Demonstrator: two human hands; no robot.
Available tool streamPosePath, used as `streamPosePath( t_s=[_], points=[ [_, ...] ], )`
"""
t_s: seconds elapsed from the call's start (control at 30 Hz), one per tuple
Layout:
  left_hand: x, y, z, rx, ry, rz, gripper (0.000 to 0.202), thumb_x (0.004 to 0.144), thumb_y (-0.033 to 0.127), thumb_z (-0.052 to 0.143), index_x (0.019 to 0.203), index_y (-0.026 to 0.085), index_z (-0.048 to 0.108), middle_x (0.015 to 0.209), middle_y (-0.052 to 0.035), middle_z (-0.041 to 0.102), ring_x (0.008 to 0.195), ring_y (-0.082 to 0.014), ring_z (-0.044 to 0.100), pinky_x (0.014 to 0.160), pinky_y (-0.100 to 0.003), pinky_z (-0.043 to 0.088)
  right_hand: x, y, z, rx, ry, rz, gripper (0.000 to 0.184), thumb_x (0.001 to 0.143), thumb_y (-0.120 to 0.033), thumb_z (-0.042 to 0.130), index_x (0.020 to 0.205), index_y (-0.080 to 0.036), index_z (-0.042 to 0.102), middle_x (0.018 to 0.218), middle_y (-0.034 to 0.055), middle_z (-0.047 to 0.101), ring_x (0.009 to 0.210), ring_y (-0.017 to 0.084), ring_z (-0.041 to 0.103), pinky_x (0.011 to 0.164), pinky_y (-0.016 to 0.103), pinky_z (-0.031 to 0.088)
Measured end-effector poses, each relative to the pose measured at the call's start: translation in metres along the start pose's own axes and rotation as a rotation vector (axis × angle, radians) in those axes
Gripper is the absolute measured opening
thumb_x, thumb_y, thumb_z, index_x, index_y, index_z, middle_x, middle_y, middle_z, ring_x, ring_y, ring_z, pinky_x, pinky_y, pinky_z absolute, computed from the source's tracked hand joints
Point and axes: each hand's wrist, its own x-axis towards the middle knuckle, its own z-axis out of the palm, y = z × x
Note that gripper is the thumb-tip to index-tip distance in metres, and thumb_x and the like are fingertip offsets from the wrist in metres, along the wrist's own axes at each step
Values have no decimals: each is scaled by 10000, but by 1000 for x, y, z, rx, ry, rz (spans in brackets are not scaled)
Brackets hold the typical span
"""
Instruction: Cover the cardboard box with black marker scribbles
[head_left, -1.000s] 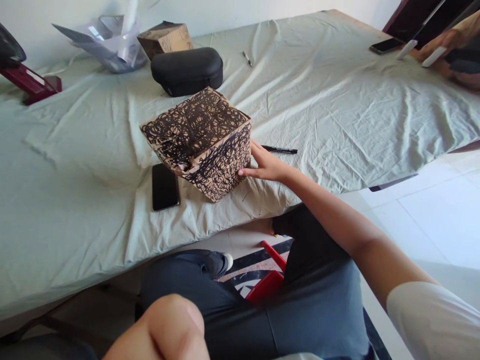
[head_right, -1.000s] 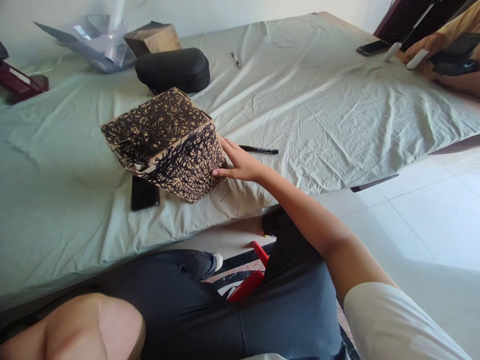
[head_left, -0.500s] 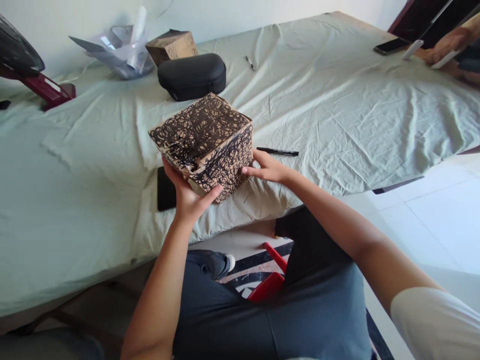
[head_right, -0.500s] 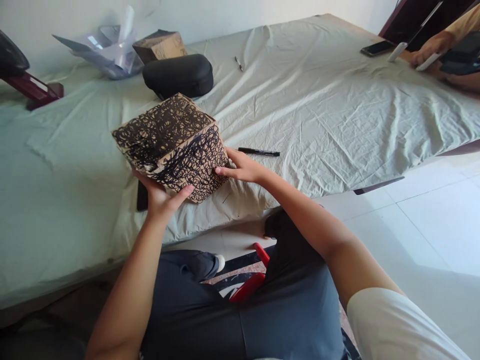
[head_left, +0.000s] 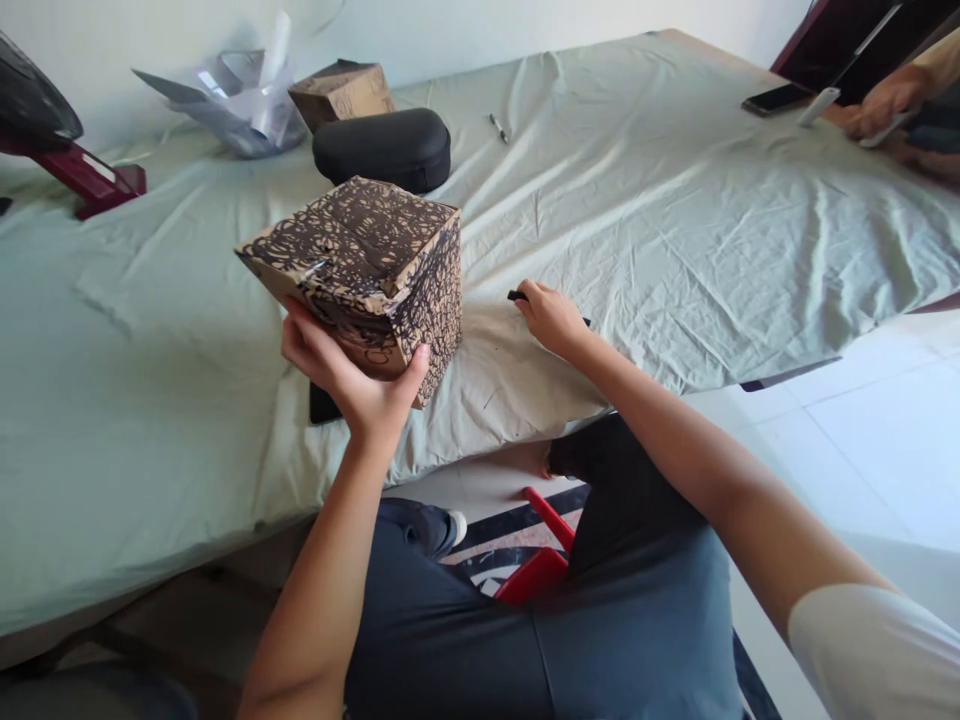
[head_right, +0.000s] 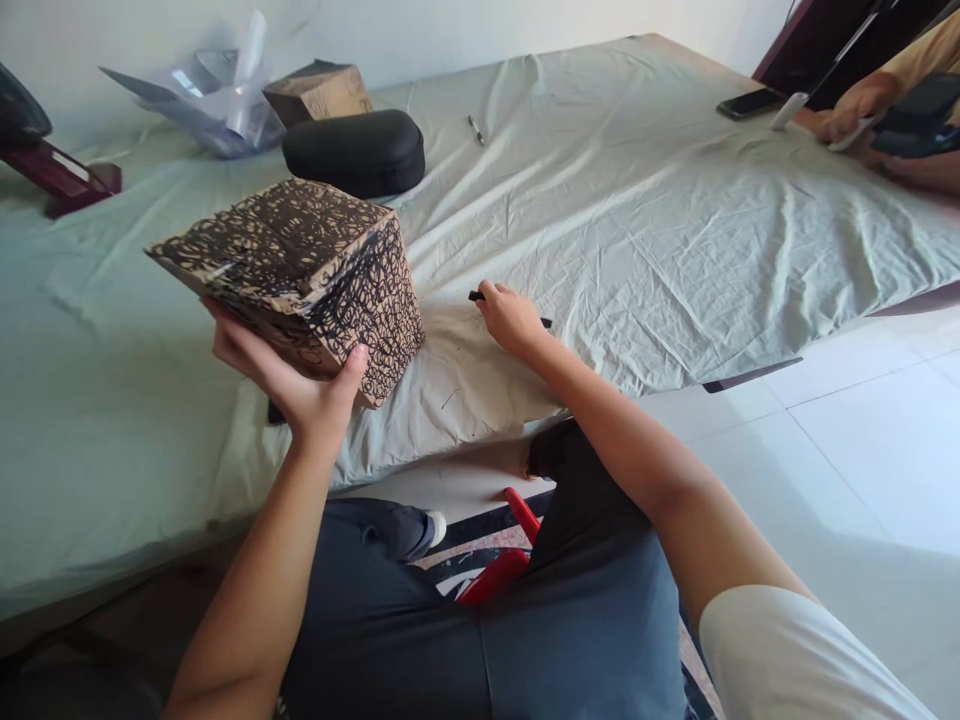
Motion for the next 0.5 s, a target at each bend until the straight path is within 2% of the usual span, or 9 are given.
streamPosePath(
  t_s=[0.1, 0.2, 0.27, 0.4, 0.5],
  points=[
    [2, 8, -5, 52, 24, 21, 1424, 753, 818, 886, 1858, 237, 202, 1735, -241, 311, 1657, -518, 301, 1416, -706, 221, -2, -1, -5, 51, 33, 33, 333, 1180, -308, 413, 1338, -190, 681, 1247, 190, 813, 996, 346, 732, 718, 369, 387],
    [3, 15, -6, 78, 37, -9, 1416, 736, 828, 884, 1851, 252, 229, 1717, -237, 343, 1639, -515, 335, 1401, -702, 262, -3, -1, -8, 31, 23, 41, 318, 1184, -338, 422, 1278, -217, 702, 1153, 162, 825, 925, 325, 719, 682, 357, 329],
    [4, 17, -6, 70, 23, -31, 1429, 727, 830, 890, 1851, 255, 220, 1725, -236, 331, 1642, -525, 321, 1406, -706, 243, -2, -1, -9, 14, 18, 39, 341, 1196, -362, 414, 1308, -224, 705, 1088, 148, 821, 890, 316, 713, 676, 355, 319],
    [4, 17, -5, 36, 15, -44, 1433, 735, 783, 911, 1857, 228, 213, 1733, -244, 310, 1651, -532, 297, 1422, -692, 203, 0, -3, -9, -4, 9, 45, 365, 1199, -413, 433, 1363, -244, 711, 1002, 128, 804, 870, 311, 715, 693, 349, 363],
    [4, 18, -4, 64, 36, -49, 1402, 749, 781, 900, 1854, 225, 240, 1718, -248, 337, 1641, -523, 327, 1408, -696, 243, 0, -3, -10, -19, -26, 66, 442, 1172, -476, 492, 1490, -235, 682, 1070, 166, 814, 955, 356, 737, 741, 379, 459]
  ],
)
